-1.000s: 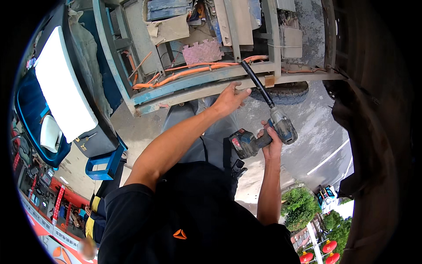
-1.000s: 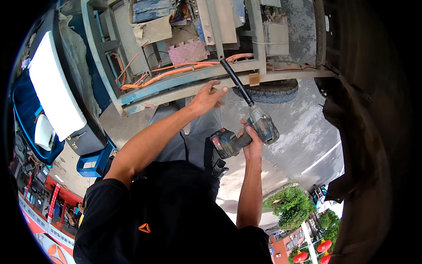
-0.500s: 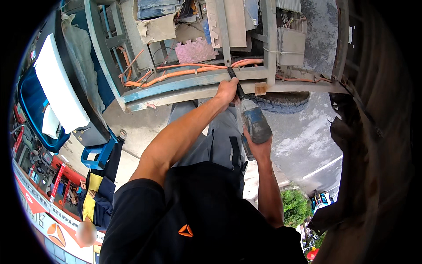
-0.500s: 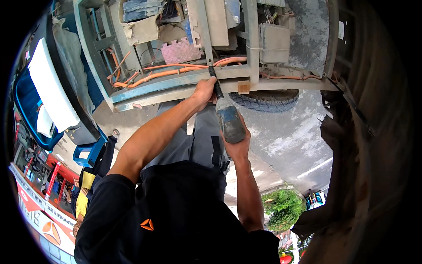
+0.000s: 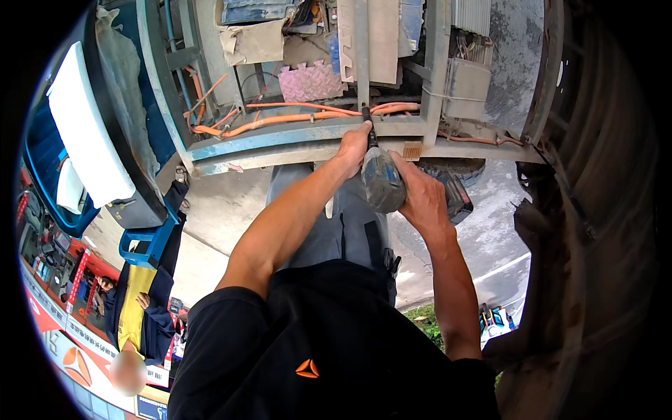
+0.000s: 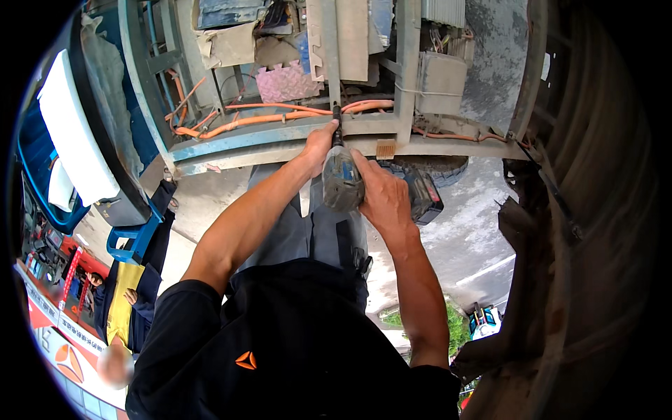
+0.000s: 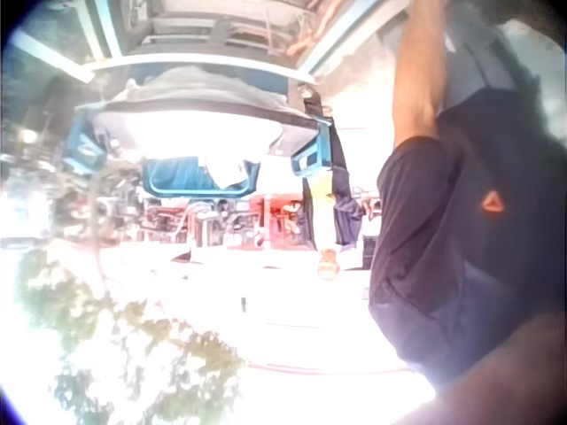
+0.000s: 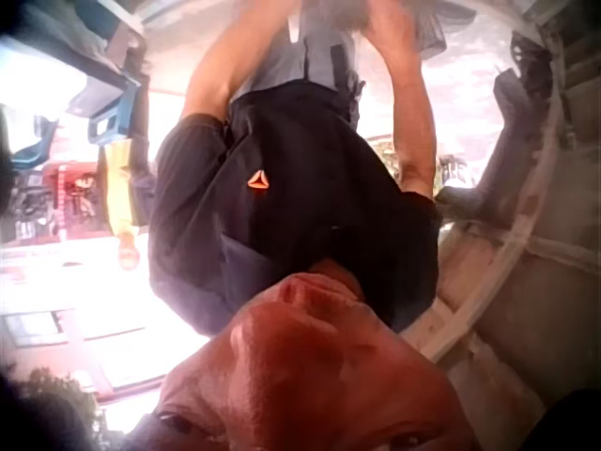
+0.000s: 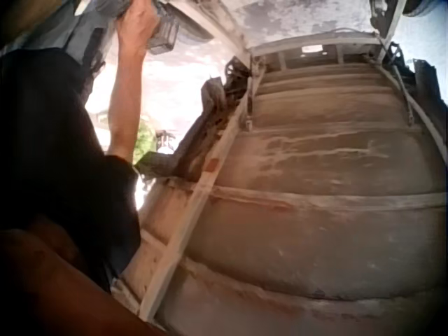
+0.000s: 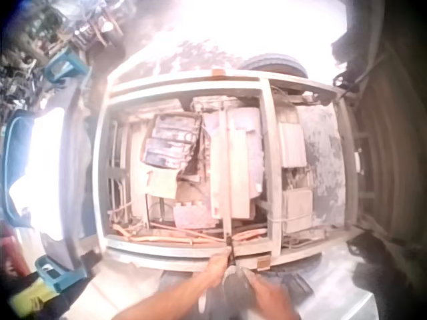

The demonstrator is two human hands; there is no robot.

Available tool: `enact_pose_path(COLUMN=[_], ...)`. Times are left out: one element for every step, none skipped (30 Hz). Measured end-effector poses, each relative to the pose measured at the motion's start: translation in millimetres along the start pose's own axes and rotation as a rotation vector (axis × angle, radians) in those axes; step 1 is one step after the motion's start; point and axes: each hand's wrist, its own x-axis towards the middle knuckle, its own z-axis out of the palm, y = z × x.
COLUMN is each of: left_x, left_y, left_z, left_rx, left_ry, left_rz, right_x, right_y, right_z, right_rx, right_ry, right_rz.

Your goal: The person uses a power drill to remove bolts from a metal frame on a three-wheeled vehicle. They then use a screwdriver to disconnect wires from the battery terminals and remove a battery unit from the compartment.

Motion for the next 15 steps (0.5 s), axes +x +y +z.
enact_pose_path(left_x=[-7.0,-15.7,-13.5,-11.4,-9.0,-4.7,-4.8,-4.7,-6.0,-3.7,-3.6,-6.3,-8.9,-10.2,-17.0], left_y=[-1.3,-7.4,-9.5,-11.3,-11.7,-8.5,-1.0,6.5,9.6,8.7,7.1,8.4,10.1,13.5,19.2], left_z=[5.7,17.6,19.8,20.3,18.5,22.1,23.7,26.2,30.0,32.1,29.1,26.8,24.7,22.3,19.9], left_rx=[-0.035,-0.125,-0.149,-0.173,-0.197,-0.18,-0.153,-0.126,-0.1,-0.086,-0.078,-0.07,-0.06,-0.084,-0.105], left_ry=[-0.031,-0.034,-0.029,-0.023,-0.017,-0.033,-0.026,-0.019,-0.018,-0.02,-0.021,-0.029,-0.038,-0.045,-0.054], left_rz=[-0.015,0.024,0.021,0.018,0.014,-0.063,-0.066,-0.068,-0.078,-0.063,-0.059,-0.05,-0.042,-0.053,-0.071], right_x=[1.5,3.4,6.9,8.0,6.8,0.2,-2.9,-6.2,-14.1,-22.6,-26.6,-27.5,-28.6,-28.8,-27.0], right_y=[6.1,12.6,11.9,8.0,5.5,9.8,9.4,5.4,5.8,11.0,12.1,8.4,6.8,8.7,7.0], right_z=[-6.8,-13.0,-17.3,-19.3,-12.6,-1.2,10.1,20.0,39.2,64.5,78.8,88.3,94.2,95.5,95.0], right_rx=[-0.081,-0.162,-0.245,-0.221,-0.118,-0.018,0.085,0.246,0.355,0.466,0.525,0.578,0.569,0.546,0.523], right_ry=[-0.062,-0.124,-0.187,-0.158,-0.097,-0.027,0.038,0.036,0.099,0.167,0.203,0.247,0.266,0.264,0.264], right_rz=[-0.013,-0.025,-0.05,-0.059,-0.024,0.027,0.069,0.187,0.239,0.283,0.309,0.331,0.332,0.315,0.302])
